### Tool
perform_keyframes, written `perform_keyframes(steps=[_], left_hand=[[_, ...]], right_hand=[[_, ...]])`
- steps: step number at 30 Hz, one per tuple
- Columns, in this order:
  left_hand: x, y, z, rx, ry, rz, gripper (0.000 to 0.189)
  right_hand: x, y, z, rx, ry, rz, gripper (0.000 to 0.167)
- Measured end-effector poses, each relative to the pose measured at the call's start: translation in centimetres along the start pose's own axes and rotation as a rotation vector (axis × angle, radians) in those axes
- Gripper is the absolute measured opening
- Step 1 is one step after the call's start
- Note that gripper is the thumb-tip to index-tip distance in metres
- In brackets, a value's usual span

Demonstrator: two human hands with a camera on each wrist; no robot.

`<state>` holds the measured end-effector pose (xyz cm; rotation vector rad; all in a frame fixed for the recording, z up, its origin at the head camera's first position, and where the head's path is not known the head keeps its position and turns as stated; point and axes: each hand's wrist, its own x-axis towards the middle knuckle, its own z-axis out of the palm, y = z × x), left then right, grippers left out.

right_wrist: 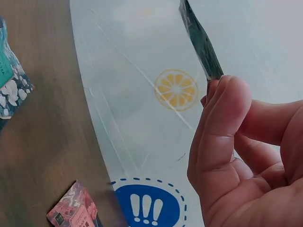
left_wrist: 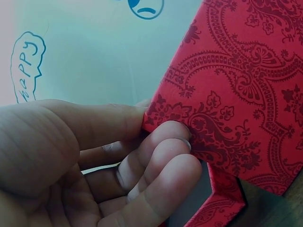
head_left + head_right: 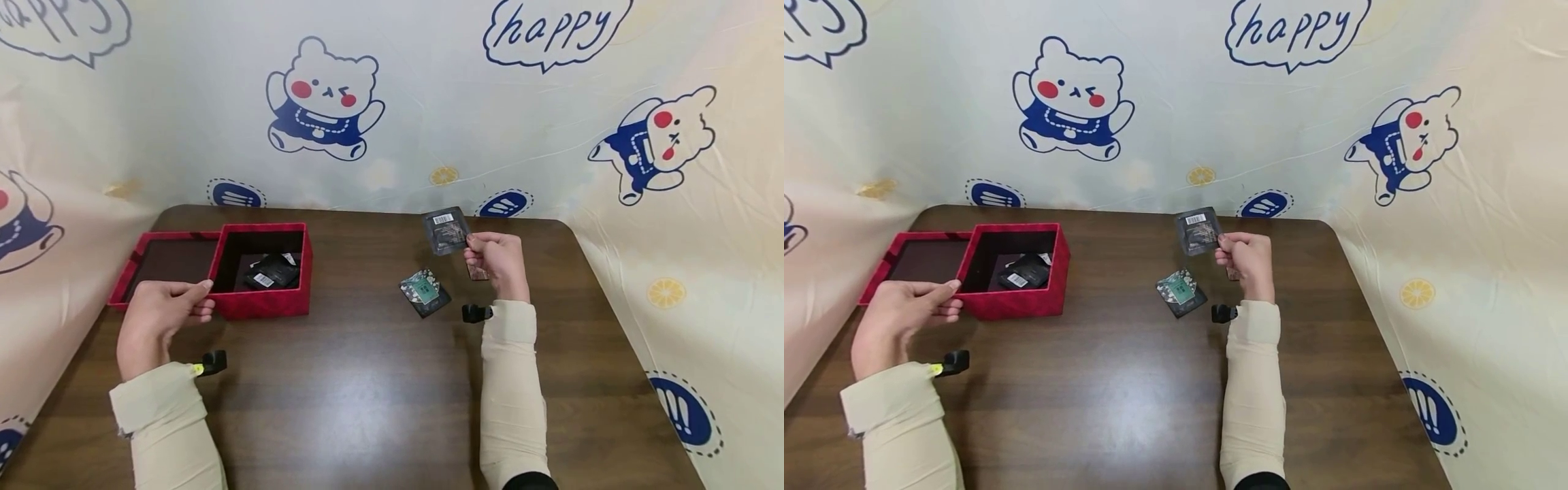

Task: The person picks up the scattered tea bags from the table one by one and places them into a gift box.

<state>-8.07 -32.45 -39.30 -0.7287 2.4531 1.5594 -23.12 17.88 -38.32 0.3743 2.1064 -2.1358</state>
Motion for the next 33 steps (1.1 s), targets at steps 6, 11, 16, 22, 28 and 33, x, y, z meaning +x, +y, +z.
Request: perform_keyframes(steps=[6,11,16,22,28,33], left_hand=[[0.0,0.0,-0.2,0.002,-0.003,0.005,0.066],[0.1,0.0,-0.2,0.0,0.008,0.002,0.065],[0.1,0.0,-0.2,-0.018,-0.001,-0.004,0.066],[-0.1,0.1,-0.4,-0.002,-0.008,0.037,0.062],[0.0,0.1,-0.5,0.004,-0.016,0.031,0.063],[0.1,0.0,-0.5,0.009,-0.022,0.037,0.064]], right_hand=[[0.0,-0.1,0.8,0.005,-0.008,0.017,0.018],[0.1,0.1,2.4,-0.026,-0.055,-0.024,0.02],[0.3,0.2,4.0,-0.043,-0.123,-0.032,0.021],[0.4,0.1,6.1,-0.04,-0.191,-0.02,0.02],[0.3,-0.2,8.7,-0.044,-0.238,-0.027,0.017],[0.2,-0.2,10.6,-0.056,-0.282,-0.035,0.016]])
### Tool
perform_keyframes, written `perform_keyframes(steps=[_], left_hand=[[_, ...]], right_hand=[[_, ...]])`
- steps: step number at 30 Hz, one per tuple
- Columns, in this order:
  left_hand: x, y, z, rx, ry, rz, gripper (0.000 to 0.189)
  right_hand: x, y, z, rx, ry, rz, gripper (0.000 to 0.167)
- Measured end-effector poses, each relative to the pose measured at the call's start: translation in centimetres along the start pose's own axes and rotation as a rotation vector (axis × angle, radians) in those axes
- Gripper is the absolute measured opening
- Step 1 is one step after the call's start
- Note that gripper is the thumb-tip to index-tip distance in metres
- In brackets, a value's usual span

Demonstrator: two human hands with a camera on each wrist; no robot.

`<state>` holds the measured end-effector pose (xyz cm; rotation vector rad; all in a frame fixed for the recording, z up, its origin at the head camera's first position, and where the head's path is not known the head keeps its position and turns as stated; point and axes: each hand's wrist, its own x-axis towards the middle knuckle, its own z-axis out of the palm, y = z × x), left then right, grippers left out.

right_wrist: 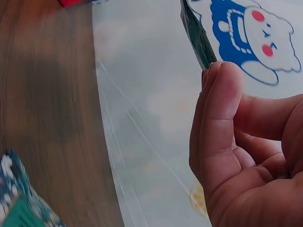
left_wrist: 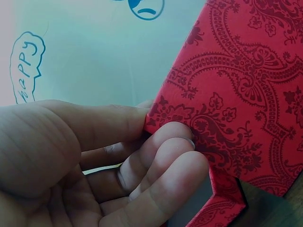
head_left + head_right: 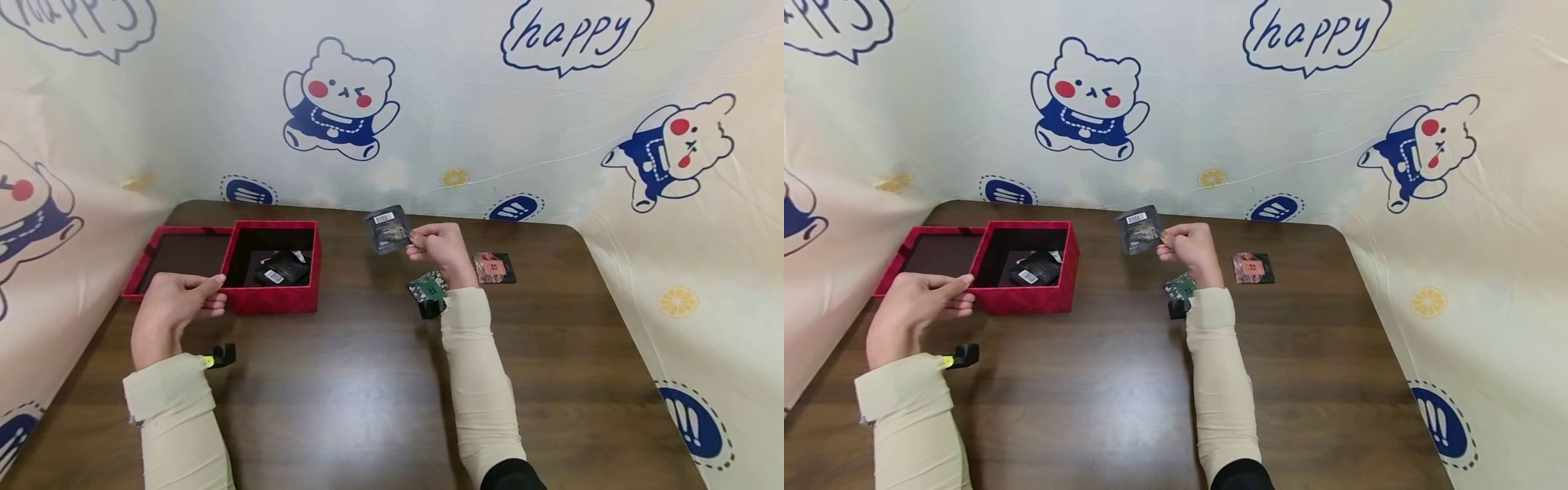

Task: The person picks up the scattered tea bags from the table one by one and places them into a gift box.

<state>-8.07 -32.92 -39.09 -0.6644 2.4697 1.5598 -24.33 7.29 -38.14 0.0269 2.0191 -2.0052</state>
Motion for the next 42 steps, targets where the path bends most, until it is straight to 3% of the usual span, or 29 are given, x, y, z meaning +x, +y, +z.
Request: perform_keyframes(steps=[22,35,42], left_hand=[[0.0,0.0,-0.2,0.043,-0.012,0.007,0.064],[0.0,0.1,-0.4,0.03,0.005,-0.005,0.061],[0.0,-0.1,-0.2,0.01,-0.005,0.019,0.059]], right_hand=[[1.0,-0.1,7.5,-0.02,-0.137,-0.021,0.013],[1.2,-1.1,13.4,-0.118,-0.237,0.015,0.01],[1.2,-0.9,14.8,-0.18,-0.214,0.014,0.008]])
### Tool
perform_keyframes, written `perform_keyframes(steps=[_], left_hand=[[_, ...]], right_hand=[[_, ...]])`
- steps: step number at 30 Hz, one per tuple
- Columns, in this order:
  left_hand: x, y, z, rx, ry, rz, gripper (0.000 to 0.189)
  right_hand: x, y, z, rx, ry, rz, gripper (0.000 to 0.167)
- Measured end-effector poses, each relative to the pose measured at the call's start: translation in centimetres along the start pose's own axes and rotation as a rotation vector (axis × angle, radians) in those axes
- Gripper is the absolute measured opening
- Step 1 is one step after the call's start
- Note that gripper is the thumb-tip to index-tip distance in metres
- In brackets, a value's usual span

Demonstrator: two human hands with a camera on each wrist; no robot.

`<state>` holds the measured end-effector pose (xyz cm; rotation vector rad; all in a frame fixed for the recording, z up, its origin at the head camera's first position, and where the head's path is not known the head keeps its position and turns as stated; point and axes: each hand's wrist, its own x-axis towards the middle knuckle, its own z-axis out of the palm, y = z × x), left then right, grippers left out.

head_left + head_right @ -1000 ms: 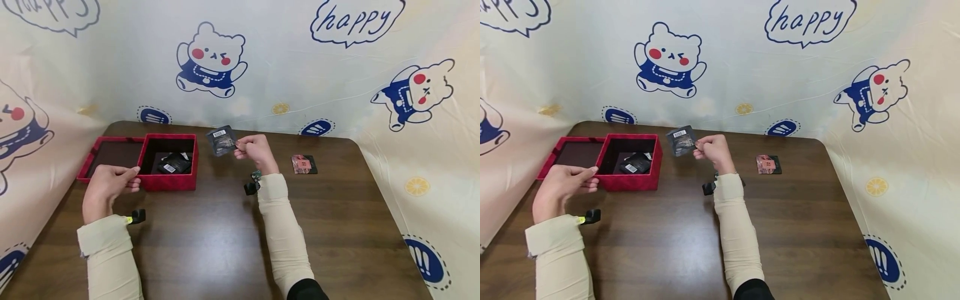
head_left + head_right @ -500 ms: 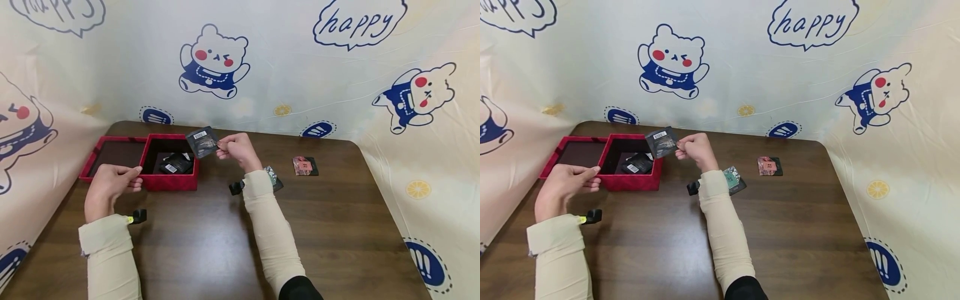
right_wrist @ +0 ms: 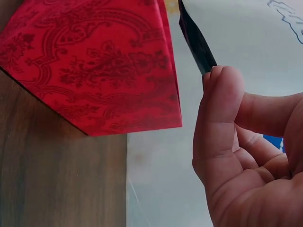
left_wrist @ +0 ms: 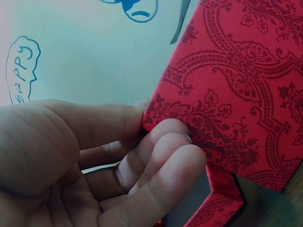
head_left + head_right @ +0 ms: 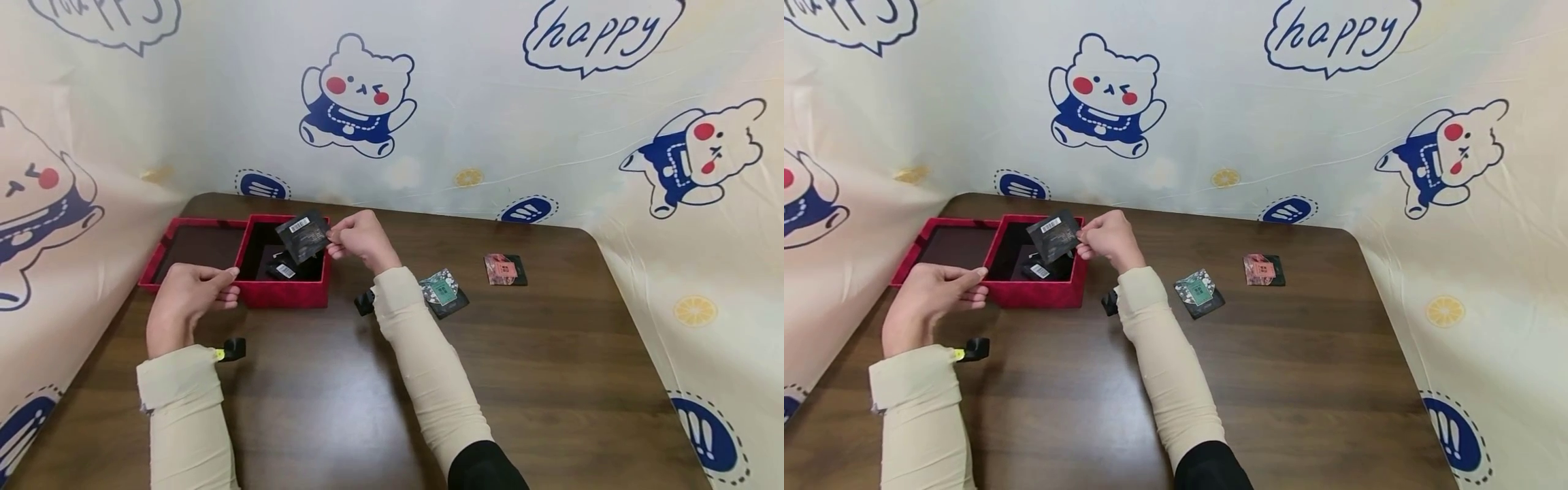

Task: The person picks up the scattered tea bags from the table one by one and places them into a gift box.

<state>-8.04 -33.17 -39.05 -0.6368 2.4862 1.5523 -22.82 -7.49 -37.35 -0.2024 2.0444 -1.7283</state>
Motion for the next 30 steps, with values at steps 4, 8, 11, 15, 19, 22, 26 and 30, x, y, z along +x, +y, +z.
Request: perform_keyframes(steps=[4,8,11,15,19,22,26,30], left_hand=[[0.0,0.0,0.0,0.014,0.011,0.012,0.058],[0.0,0.1,0.1,0.012,0.007,0.004,0.058],[0.0,0.2,0.1,0.011,0.007,-0.001,0.059],[-0.1,0.3,0.0,0.02,0.017,-0.013,0.058],[0.0,0.2,0.0,0.035,0.013,-0.018,0.058],[0.1,0.1,0.0,0.039,0.008,-0.018,0.059],[0.1,0.1,0.0,0.047,0.006,-0.018,0.06],[0.1,0.2,0.0,0.04,0.005,-0.021,0.061]], right_hand=[[0.0,-0.2,0.6,-0.038,-0.006,-0.022,0.007],[-0.1,-0.4,1.4,-0.098,0.011,-0.012,0.006],[-0.1,-0.4,1.9,-0.155,0.027,-0.003,0.007],[0.0,-0.5,2.5,-0.248,0.026,-0.03,0.011],[0.1,-0.4,3.0,-0.312,0.01,-0.046,0.011],[0.1,-0.4,3.2,-0.35,-0.004,-0.041,0.011],[0.1,-0.5,3.2,-0.408,-0.015,-0.053,0.014],[0.0,-0.7,3.1,-0.476,-0.018,-0.052,0.018]])
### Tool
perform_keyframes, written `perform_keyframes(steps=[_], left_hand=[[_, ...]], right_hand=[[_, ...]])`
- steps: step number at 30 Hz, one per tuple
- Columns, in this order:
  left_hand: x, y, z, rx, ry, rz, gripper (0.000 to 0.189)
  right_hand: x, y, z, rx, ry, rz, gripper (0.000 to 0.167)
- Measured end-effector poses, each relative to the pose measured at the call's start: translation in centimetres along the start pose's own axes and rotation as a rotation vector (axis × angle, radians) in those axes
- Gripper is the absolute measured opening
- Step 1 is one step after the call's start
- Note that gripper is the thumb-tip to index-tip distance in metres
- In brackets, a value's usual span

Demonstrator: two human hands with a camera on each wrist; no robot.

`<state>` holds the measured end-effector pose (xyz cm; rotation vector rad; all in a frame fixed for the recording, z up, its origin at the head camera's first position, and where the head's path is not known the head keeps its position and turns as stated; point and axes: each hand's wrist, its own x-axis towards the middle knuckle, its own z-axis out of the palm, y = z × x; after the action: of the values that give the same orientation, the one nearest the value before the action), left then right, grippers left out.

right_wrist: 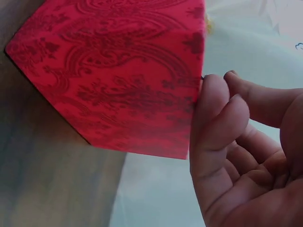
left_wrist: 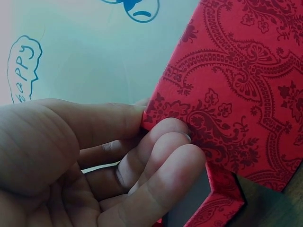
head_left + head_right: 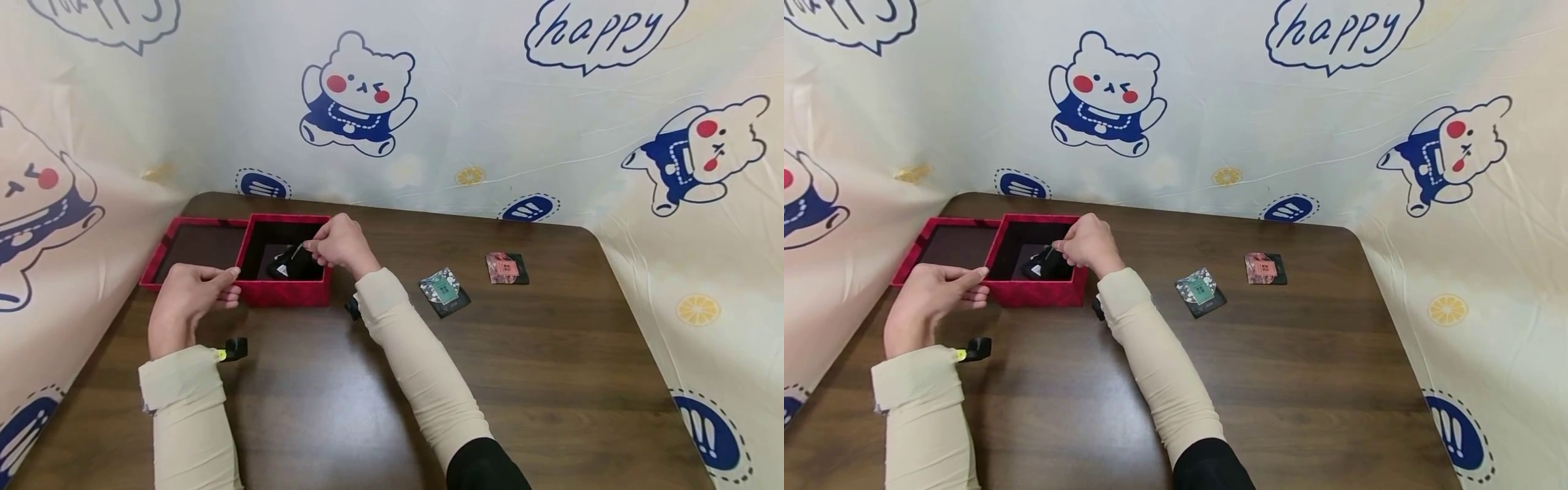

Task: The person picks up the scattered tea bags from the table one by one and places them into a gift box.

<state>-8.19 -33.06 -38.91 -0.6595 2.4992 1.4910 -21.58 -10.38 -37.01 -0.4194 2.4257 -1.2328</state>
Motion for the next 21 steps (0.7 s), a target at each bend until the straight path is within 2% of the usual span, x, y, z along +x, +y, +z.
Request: perform_keyframes(steps=[6,12,17,21], left_hand=[[0.0,-0.2,-0.1,-0.025,-0.004,0.004,0.062],[0.1,-0.1,0.3,-0.029,-0.005,0.026,0.058],[0.1,-0.1,0.3,-0.028,-0.009,0.023,0.062],[0.2,-0.3,0.2,-0.037,-0.005,0.023,0.065]], right_hand=[[-0.7,-0.6,-0.8,-0.115,0.042,-0.027,0.022],[-2.0,0.2,-2.9,-0.072,0.095,-0.042,0.026],[-2.6,2.3,-4.7,-0.056,0.162,-0.042,0.028],[-2.8,3.9,-6.0,-0.019,0.168,-0.065,0.028]])
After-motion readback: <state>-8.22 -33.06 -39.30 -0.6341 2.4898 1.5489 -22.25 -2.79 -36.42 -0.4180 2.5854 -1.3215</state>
